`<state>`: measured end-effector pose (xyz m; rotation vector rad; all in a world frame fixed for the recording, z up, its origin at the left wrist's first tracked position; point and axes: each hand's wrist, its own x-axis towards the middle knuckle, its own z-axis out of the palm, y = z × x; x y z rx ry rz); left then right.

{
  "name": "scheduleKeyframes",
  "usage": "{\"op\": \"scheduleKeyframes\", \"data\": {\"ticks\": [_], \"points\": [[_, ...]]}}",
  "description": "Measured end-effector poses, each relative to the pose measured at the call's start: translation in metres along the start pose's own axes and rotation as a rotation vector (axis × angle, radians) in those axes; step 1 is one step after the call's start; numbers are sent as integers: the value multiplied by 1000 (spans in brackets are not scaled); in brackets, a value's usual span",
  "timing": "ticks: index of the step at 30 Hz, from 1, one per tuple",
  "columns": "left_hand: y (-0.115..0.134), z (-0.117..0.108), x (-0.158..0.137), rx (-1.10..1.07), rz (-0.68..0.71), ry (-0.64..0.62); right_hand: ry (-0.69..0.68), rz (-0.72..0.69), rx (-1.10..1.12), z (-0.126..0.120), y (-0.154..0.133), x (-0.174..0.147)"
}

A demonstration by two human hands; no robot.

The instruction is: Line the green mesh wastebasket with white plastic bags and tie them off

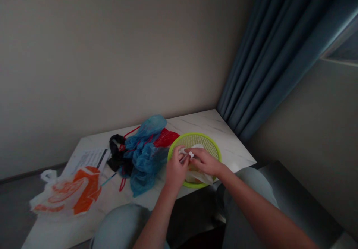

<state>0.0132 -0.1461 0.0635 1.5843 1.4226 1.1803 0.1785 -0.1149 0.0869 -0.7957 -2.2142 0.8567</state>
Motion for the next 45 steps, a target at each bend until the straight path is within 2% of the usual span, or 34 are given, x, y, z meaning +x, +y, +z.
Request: {"op": "scheduleKeyframes", "data": {"ticks": [4, 9, 14, 20, 24, 31, 34, 39, 45], "points": [[-2, -3, 1, 36, -31, -1, 3, -6, 25, -3, -4, 0], [0, 1, 0, 92, 85, 63, -17, 64, 34, -4, -7, 2], [-1, 3, -1, 161, 171, 109, 57, 179, 30, 3, -2, 3], [-8, 6, 1, 198, 313, 62, 204, 284, 174, 9, 8, 5], [-13, 7, 0, 240, 408, 62, 198, 329, 289, 9, 12, 5], [-5, 3, 4, 319, 574, -74, 184, 316, 185, 9, 18, 2], [-3, 3, 5, 310, 581, -66, 191, 329, 202, 10, 16, 2], [-8, 1, 5, 291, 498, 66, 157, 252, 269, 7, 5, 1], [-10, -2, 5, 290, 441, 196, 103, 123, -73, 5, 1, 1]]}}
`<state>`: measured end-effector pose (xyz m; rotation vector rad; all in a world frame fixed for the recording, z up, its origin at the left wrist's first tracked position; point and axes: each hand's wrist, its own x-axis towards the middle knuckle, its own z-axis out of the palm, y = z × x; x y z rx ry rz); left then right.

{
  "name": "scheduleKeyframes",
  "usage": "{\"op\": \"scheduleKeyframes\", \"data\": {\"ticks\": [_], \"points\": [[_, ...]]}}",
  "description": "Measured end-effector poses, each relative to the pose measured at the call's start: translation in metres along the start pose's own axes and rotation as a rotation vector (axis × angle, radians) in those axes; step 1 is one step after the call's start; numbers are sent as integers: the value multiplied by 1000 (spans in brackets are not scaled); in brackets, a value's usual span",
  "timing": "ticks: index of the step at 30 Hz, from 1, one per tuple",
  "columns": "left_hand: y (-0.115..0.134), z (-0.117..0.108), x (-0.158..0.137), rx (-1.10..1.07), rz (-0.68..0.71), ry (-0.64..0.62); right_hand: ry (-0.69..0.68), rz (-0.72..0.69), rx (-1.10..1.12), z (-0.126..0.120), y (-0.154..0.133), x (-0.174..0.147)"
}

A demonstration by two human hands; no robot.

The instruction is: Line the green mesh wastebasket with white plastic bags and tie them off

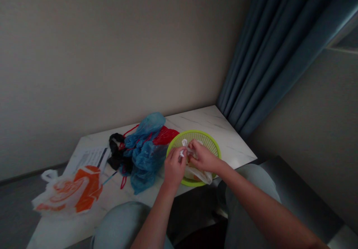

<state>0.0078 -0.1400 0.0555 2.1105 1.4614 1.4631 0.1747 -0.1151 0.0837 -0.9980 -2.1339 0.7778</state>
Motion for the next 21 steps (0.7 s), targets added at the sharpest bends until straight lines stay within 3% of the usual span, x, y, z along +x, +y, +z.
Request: {"op": "scheduleKeyframes", "data": {"ticks": [7, 16, 21], "points": [[-5, 0, 2, 81, -26, 48, -28, -54, -235, 1, 8, 4], [-9, 0, 6, 213, 21, -59, 4, -212, -320, -8, 12, 6], [-8, 3, 9, 156, -65, -133, 46, -204, -288, -9, 13, 5]]}}
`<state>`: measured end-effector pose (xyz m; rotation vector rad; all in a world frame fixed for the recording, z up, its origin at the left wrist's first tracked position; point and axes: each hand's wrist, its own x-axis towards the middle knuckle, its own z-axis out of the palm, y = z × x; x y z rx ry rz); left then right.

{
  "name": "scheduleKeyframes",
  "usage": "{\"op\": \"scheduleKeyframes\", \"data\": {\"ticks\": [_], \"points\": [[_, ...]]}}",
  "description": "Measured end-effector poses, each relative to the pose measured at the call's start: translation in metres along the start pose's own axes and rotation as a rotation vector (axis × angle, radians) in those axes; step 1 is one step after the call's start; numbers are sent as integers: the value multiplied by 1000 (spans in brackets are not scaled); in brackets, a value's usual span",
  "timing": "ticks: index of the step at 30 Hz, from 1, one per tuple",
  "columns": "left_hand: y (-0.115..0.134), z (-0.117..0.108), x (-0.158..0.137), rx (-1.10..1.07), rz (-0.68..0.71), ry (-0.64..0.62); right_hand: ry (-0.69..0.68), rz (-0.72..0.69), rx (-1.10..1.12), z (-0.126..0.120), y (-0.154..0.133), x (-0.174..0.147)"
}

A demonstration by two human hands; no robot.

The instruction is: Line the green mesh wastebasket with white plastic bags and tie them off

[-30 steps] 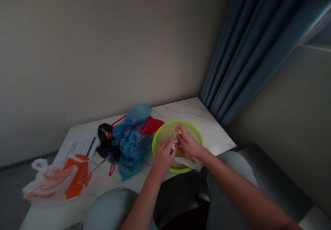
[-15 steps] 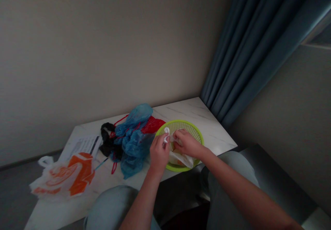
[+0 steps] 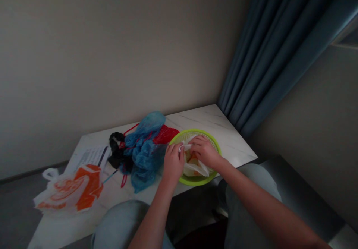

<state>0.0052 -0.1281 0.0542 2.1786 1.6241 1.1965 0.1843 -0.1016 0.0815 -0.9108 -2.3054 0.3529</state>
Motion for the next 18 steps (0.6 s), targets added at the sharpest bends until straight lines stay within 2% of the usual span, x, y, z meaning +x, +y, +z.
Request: {"op": "scheduleKeyframes", "data": {"ticks": [8, 14, 18], "points": [[-2, 0, 4, -220, -158, -65, 111, 30, 81, 7, 5, 1], [-10, 1, 6, -468, -371, -156, 111, 29, 74, 10, 7, 2], [-11, -1, 8, -576, -458, -160, 80, 37, 62, 11, 3, 3]]}}
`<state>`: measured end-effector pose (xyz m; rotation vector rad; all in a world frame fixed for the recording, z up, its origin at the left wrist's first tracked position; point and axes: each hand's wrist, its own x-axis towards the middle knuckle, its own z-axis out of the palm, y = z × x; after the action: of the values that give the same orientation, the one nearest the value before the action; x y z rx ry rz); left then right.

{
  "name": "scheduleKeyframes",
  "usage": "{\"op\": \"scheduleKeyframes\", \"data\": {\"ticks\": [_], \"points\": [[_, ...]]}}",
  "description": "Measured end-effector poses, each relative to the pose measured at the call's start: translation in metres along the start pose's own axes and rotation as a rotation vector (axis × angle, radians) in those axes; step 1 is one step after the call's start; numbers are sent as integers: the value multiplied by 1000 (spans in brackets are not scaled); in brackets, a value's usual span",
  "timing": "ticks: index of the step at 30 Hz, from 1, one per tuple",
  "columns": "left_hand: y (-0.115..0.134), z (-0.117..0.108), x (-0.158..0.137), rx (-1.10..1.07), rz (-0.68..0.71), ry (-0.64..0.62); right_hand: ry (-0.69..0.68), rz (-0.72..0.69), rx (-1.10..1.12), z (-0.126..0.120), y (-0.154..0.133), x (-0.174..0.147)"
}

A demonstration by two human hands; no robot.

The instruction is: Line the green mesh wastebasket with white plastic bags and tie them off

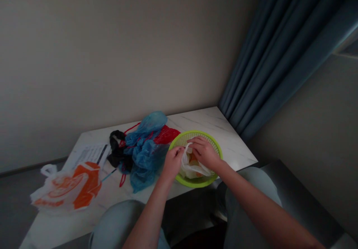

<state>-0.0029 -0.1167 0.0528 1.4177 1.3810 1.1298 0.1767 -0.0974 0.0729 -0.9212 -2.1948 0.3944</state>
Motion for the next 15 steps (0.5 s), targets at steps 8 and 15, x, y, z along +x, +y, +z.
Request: {"op": "scheduleKeyframes", "data": {"ticks": [8, 15], "points": [[1, -3, 2, -129, -59, 16, -99, 24, 67, -1, -8, 2], [-4, -1, 1, -161, -64, 5, -94, 44, 65, 0, -2, 1]]}}
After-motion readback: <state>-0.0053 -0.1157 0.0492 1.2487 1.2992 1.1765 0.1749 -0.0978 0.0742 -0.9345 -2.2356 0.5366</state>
